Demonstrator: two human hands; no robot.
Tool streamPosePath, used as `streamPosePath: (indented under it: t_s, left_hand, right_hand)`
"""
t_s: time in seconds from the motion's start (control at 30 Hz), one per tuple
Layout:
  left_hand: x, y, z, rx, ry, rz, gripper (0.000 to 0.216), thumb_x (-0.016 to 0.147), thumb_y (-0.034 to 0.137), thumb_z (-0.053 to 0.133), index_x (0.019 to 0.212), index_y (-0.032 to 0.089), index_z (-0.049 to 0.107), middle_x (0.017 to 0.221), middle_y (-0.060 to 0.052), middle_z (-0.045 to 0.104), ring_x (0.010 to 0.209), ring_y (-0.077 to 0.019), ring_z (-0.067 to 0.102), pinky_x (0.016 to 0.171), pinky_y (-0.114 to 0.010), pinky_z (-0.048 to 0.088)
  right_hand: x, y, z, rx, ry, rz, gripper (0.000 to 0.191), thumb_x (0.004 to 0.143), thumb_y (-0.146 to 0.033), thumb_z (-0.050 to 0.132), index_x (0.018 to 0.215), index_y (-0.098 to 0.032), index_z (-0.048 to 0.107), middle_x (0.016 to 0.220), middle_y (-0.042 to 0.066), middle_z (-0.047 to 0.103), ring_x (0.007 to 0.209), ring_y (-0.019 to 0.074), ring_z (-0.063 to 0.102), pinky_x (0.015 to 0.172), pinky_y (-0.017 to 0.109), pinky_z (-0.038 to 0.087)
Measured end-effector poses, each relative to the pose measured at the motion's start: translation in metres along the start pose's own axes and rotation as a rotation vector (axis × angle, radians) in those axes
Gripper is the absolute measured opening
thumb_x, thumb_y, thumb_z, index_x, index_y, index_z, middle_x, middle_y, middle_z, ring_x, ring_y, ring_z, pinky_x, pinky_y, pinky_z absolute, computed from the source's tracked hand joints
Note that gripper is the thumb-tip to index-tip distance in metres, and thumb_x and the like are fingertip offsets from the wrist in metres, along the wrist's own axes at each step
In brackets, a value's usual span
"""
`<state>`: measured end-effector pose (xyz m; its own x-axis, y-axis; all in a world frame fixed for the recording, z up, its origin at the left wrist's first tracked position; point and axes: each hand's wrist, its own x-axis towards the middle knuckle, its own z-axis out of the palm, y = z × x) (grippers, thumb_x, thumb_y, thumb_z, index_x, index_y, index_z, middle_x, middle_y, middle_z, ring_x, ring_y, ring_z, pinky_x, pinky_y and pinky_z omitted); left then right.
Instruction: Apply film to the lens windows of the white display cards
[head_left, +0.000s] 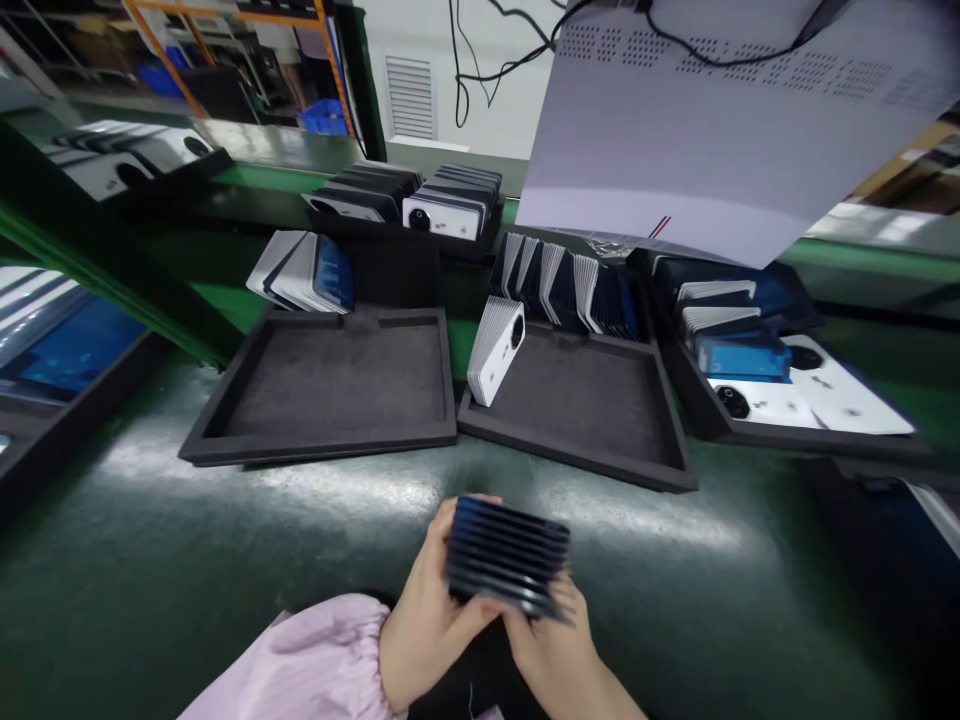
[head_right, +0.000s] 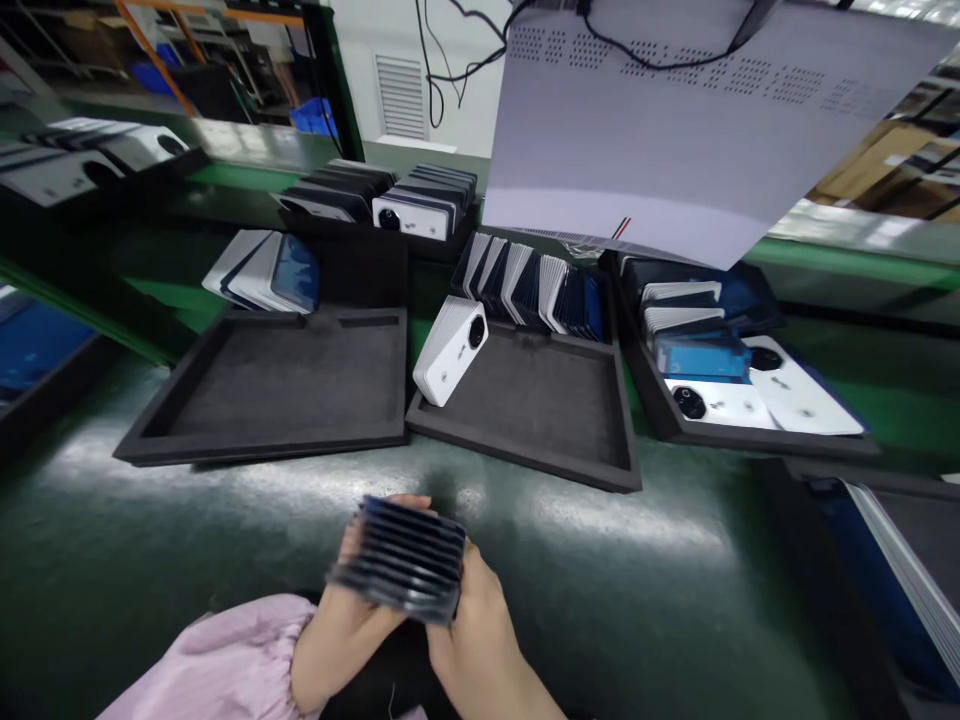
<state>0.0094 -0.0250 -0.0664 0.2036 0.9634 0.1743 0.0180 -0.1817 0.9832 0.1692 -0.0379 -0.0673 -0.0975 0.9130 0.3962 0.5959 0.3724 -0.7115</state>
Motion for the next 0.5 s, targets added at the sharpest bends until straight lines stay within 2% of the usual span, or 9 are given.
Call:
streamPosePath:
  t_s: [0.1,0.17,0.23,0.3,0.37,0.43,0.5]
  left_hand:
    - [-0.005,0.005,0.006,-0.020,0.038,-0.107,0.072,0.085,0.032,0.082,0.148,0.028,0.049,0.150,-0.018,0.053,0.142,-0.0440,0.046,0.120,-0.072,0.028]
    - [-0.006,0.008,0.011,-0.089,0.052,-0.162,0.082,0.076,0.037,0.089,0.148,0.027,0.050,0.154,-0.017,0.049,0.144,-0.0466,0.042,0.123,-0.072,0.022]
    - [-0.003,0.012,0.015,-0.194,0.062,-0.223,0.081,0.075,0.042,0.088,0.146,0.027,0.052,0.152,-0.015,0.052,0.139,-0.0441,0.048,0.121,-0.066,0.031]
    - [0.004,0.017,0.016,-0.314,0.069,-0.295,0.072,0.081,0.047,0.081,0.144,0.027,0.053,0.142,-0.013,0.059,0.126,-0.0378,0.059,0.114,-0.057,0.045]
    - [0.012,0.022,0.011,-0.441,0.063,-0.379,0.054,0.089,0.048,0.068,0.136,0.024,0.060,0.127,-0.011,0.067,0.113,-0.0328,0.065,0.105,-0.050,0.052]
    - [0.020,0.026,0.001,-0.562,0.048,-0.469,0.043,0.094,0.046,0.051,0.123,0.019,0.069,0.117,-0.012,0.072,0.110,-0.0313,0.068,0.103,-0.048,0.053]
    - [0.026,0.028,-0.010,-0.652,0.025,-0.548,0.047,0.092,0.042,0.040,0.115,0.017,0.074,0.119,-0.013,0.076,0.113,-0.0322,0.069,0.104,-0.047,0.053]
  right_hand:
    - [0.001,-0.007,-0.006,-0.069,0.029,-0.050,0.024,0.103,-0.026,0.044,0.118,-0.020,0.061,0.087,0.008,0.071,0.075,0.0233,0.074,0.064,0.031,0.063]
    - [0.000,-0.014,-0.005,-0.111,0.031,-0.068,0.033,0.105,-0.034,0.041,0.128,-0.020,0.060,0.092,0.009,0.069,0.077,0.0231,0.073,0.061,0.030,0.062]
    - [-0.004,-0.022,0.001,-0.162,0.018,-0.053,0.043,0.106,-0.035,0.038,0.145,-0.022,0.054,0.096,0.010,0.068,0.078,0.0231,0.071,0.062,0.031,0.062]
    - [-0.007,-0.032,0.010,-0.232,0.000,-0.024,0.048,0.106,-0.027,0.039,0.153,-0.023,0.047,0.101,0.011,0.066,0.082,0.0235,0.068,0.068,0.033,0.061]
    - [-0.008,-0.039,0.015,-0.253,-0.024,-0.043,0.052,0.103,-0.017,0.041,0.154,-0.023,0.045,0.115,0.014,0.064,0.098,0.0268,0.065,0.083,0.039,0.059]
    - [-0.006,-0.040,0.012,-0.165,-0.064,-0.106,0.046,0.105,-0.027,0.043,0.150,-0.024,0.049,0.129,0.014,0.058,0.121,0.0315,0.055,0.100,0.045,0.051]
    - [-0.002,-0.035,0.002,-0.009,-0.098,-0.124,0.047,0.104,-0.052,0.046,0.144,-0.027,0.054,0.134,0.011,0.054,0.135,0.0348,0.045,0.110,0.049,0.043]
